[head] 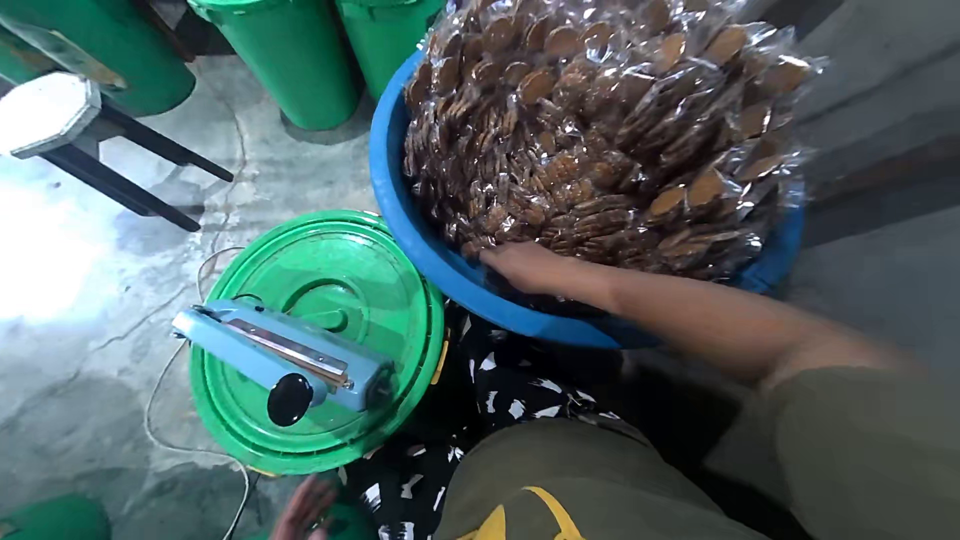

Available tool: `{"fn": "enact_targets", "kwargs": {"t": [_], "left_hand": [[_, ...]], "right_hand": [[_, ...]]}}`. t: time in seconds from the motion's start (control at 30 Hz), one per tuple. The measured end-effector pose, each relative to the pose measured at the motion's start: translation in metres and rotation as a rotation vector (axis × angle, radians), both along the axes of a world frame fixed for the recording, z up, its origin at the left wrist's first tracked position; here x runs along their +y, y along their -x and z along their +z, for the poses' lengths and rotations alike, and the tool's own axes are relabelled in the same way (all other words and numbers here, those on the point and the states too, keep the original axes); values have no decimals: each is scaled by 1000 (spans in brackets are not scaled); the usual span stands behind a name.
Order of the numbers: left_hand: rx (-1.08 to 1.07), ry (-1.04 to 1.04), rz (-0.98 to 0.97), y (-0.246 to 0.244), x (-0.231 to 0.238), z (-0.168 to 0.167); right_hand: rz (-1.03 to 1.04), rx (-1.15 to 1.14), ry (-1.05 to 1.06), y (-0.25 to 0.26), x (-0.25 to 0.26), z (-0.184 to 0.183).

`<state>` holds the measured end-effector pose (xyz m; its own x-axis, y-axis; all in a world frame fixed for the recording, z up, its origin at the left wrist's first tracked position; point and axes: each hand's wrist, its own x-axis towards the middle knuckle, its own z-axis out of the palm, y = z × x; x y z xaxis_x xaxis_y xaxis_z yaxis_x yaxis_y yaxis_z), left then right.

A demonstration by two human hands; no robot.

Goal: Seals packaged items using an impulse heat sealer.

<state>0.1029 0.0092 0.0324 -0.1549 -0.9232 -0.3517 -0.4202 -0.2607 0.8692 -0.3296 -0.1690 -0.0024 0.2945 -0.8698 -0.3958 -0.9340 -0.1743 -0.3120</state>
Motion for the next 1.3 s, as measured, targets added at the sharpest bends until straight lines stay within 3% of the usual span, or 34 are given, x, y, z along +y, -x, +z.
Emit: {"fn": "enact_targets", "kwargs": {"t": [0.03, 0.1, 0.17, 0.2, 0.27, 0.33, 0.37, 0.47, 0.53, 0.67, 0.77, 0.87, 0.9, 0.97, 1.07, 1.17, 1.3], "left_hand": [[123, 26, -61, 19, -9, 0], [392, 12, -141, 64, -27, 0], [675, -37, -141, 107, -42, -5], [814, -61, -98, 125, -49, -11], [990, -106, 172, 150, -54, -19], [1004, -117, 470, 151, -57, -26], [950, -90, 527, 143, -56, -33], [689, 45, 477, 117, -41, -53], [570, 69, 416, 108, -35, -54], [353, 69, 546, 90, -51, -49], [225, 176, 680, 66, -80, -60], [247, 140, 701, 39, -108, -67], [263, 129, 691, 32, -116, -68], [263, 146, 694, 21, -131, -67], [184, 158, 674, 8, -150, -65], [184, 132, 661, -1, -151, -62], [368, 68, 880, -12, -146, -80]], "right_hand": [[-91, -68, 124, 0, 7, 12], [-196, -283, 567, -13, 26, 30], [-149, -552, 922, -48, 44, 38], [-83, -683, 956, -72, 57, 38], [63, -877, 777, -115, 85, 31], [110, -968, 417, -134, 102, 27], [48, -1010, 179, -137, 105, 31], [-311, -1118, -573, -143, 94, 49], [-447, -1106, -735, -157, 84, 42], [-312, -832, -478, -200, 39, 24], [-200, -792, -257, -235, -3, 5], [-92, -858, -168, -256, -34, 34], [27, -787, -152, -260, -37, 51], [293, -436, -133, -270, -28, 81], [388, -58, -137, -286, -3, 78], [330, -123, -45, -285, 7, 55], [286, -327, 127, -278, 16, 32]]}}
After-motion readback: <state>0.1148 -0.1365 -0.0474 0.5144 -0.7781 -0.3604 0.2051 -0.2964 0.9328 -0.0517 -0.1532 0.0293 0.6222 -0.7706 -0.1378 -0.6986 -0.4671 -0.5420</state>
